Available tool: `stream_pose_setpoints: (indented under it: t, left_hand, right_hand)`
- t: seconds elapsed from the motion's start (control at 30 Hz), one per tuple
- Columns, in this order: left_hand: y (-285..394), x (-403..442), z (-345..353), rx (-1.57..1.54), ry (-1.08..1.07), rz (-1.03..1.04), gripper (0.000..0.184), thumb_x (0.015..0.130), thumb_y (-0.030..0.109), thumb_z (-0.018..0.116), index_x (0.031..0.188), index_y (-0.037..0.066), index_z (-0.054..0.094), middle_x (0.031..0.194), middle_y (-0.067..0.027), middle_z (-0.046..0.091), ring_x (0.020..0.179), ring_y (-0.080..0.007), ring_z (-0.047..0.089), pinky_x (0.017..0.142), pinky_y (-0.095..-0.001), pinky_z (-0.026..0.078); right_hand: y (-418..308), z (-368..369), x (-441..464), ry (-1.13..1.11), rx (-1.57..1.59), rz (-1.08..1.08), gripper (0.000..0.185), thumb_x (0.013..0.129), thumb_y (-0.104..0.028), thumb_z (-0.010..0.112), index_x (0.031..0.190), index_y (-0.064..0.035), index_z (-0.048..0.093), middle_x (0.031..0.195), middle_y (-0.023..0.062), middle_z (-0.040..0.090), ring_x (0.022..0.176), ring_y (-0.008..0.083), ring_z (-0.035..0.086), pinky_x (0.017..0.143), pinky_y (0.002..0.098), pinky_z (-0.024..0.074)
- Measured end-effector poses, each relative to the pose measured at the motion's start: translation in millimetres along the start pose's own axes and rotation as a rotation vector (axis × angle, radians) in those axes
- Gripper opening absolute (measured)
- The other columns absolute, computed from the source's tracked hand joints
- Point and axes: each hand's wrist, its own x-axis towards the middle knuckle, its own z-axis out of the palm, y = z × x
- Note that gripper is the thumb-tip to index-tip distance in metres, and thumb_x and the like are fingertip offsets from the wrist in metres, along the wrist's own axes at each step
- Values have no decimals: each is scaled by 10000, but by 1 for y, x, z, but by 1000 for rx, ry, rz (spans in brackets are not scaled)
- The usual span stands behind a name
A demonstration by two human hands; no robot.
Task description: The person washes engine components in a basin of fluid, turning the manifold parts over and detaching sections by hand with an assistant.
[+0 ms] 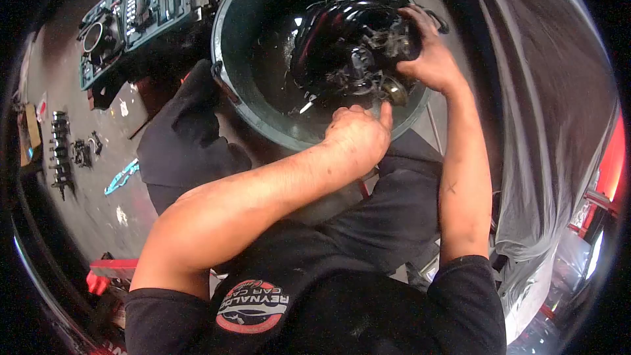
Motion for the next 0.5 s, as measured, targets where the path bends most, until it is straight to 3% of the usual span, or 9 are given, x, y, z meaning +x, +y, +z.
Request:
stream_pose_setpoints:
  t: [0.1, 0.2, 0.3, 0.4, 0.5]
  left_hand:
    - [10, 0, 8, 66, -126, -111, 713, 884, 203, 690, 1485, -62, 415, 1199, -249, 671, 1160, -387, 617, 889, -545, 509]
    - [8, 4, 9, 43, -314, -89, 676, 889, 219, 701, 1457, -57, 457, 1221, -241, 665, 1210, -412, 583, 990, -638, 404]
    - [10, -2, 9, 41, -316, -43, 658, 903, 228, 690, 1452, -55, 463, 1221, -232, 667, 1223, -415, 569, 1031, -676, 334]
    - [10, -9, 4, 67, -353, 14, 632, 913, 208, 670, 1452, -53, 467, 1228, -232, 667, 1214, -410, 576, 1027, -652, 362]
    - [12, -21, 8, 65, -261, -36, 610, 927, 191, 639, 1460, -49, 463, 1228, -238, 667, 1207, -407, 582, 1034, -625, 377]
  right_hand:
    - [11, -6, -7, -8, 19, 63, 953, 590, -60, 724, 1495, -152, 439, 1578, 127, 396, 1499, 298, 325, 1240, 376, 272]
    - [29, -12, -16, -12, 68, 43, 975, 577, -17, 714, 1502, -130, 430, 1579, 126, 400, 1494, 275, 340, 1234, 359, 272]
    - [40, -13, -22, -30, 121, 79, 985, 574, 15, 711, 1507, -110, 422, 1546, 109, 442, 1449, 251, 405, 1216, 345, 303]
    - [52, -11, -27, -12, 201, 72, 1002, 575, 29, 712, 1519, -124, 412, 1479, 81, 508, 1378, 218, 472, 1186, 333, 338]
    - [56, -16, -31, -83, 316, 177, 1039, 567, -19, 732, 1541, -86, 377, 1561, 48, 404, 1448, 190, 366, 1216, 329, 261]
